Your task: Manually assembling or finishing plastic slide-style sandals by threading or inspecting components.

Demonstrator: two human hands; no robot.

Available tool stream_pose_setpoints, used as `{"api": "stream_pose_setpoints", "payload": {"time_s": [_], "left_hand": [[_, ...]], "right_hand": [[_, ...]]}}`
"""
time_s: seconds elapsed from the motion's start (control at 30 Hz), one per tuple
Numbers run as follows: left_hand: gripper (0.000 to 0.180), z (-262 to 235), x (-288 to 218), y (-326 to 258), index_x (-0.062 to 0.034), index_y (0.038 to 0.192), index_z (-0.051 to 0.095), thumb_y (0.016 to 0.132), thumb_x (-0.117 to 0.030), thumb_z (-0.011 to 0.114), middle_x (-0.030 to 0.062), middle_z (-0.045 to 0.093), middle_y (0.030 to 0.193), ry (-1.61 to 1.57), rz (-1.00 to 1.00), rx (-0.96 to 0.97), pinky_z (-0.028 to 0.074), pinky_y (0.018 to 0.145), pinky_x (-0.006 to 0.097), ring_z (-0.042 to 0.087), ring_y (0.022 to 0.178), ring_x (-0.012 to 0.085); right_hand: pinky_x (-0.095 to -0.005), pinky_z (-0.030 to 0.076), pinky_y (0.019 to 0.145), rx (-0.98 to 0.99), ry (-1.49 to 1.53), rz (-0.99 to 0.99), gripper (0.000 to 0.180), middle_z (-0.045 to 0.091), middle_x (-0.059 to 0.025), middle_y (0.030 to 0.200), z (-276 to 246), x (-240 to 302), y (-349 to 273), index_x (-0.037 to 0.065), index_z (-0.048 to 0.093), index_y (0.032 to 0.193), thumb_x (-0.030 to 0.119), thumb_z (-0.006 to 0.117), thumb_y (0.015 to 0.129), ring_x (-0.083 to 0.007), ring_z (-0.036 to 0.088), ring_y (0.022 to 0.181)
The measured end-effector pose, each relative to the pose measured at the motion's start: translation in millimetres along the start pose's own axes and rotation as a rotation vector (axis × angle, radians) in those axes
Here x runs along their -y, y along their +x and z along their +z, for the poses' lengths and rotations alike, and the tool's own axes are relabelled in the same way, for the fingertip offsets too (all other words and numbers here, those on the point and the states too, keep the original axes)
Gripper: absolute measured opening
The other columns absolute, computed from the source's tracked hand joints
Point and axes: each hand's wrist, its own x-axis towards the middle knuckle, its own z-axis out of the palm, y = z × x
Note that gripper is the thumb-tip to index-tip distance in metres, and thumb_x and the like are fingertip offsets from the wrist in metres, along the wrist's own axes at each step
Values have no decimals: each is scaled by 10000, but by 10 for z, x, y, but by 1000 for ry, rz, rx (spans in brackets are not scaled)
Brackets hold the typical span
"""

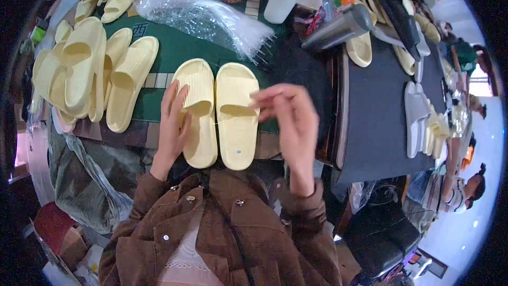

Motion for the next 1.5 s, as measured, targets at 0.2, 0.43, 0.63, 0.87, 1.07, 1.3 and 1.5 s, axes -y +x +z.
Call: {"api": "stream_pose_setpoints", "payload": {"time_s": [0.2,0.43,0.63,0.87,1.07,1.3,1.5], "left_hand": [[586,27,104,-35,-119,1359,435,812,52,556,134,301,1467,1,26,-35,287,1088,441,262,1356,378],[577,60,153,-25,-121,1343,463,797,40,560,132,320,1462,19,47,-71,296,1083,451,280,1347,381],[593,45,136,-19,-125,1340,471,778,42,561,129,333,1454,31,70,-84,313,1073,455,298,1337,384],[591,51,139,-29,-130,1331,479,775,55,553,125,343,1449,35,56,-98,330,1063,457,304,1333,385],[584,37,130,-25,-130,1322,487,773,58,547,124,346,1448,23,41,-95,328,1066,453,305,1334,382],[578,38,136,-30,-135,1323,488,780,55,539,124,345,1448,11,58,-97,323,1071,448,309,1333,381],[577,52,121,-13,-129,1326,485,782,57,534,126,348,1447,7,49,-93,323,1067,450,308,1332,386]], "right_hand": [[-253,522,703,21,1101,-991,230,562,-138,1168,-25,1294,289,49,559,1127,175,540,935,-203,566,1036],[-222,442,720,-581,307,-330,139,579,-75,1124,-52,44,594,56,587,1030,37,570,893,-107,535,888],[-236,485,652,-252,-312,-138,88,571,-112,1144,29,-831,735,9,651,925,-2,607,850,-126,585,811],[-352,512,721,-123,-1146,-339,96,587,-192,1131,149,-1077,803,-2,667,871,14,630,783,-329,627,864],[-392,492,719,-69,-911,-278,85,620,-194,860,154,-1282,1027,-47,639,846,-10,609,775,-365,613,786],[-433,487,733,-85,-897,-336,76,604,-201,882,245,-1264,1262,-37,615,815,-2,548,804,-404,585,817],[-385,498,797,-127,-879,-399,88,636,-196,1041,121,-1304,1229,-37,634,868,5,620,792,-360,619,903]]}}
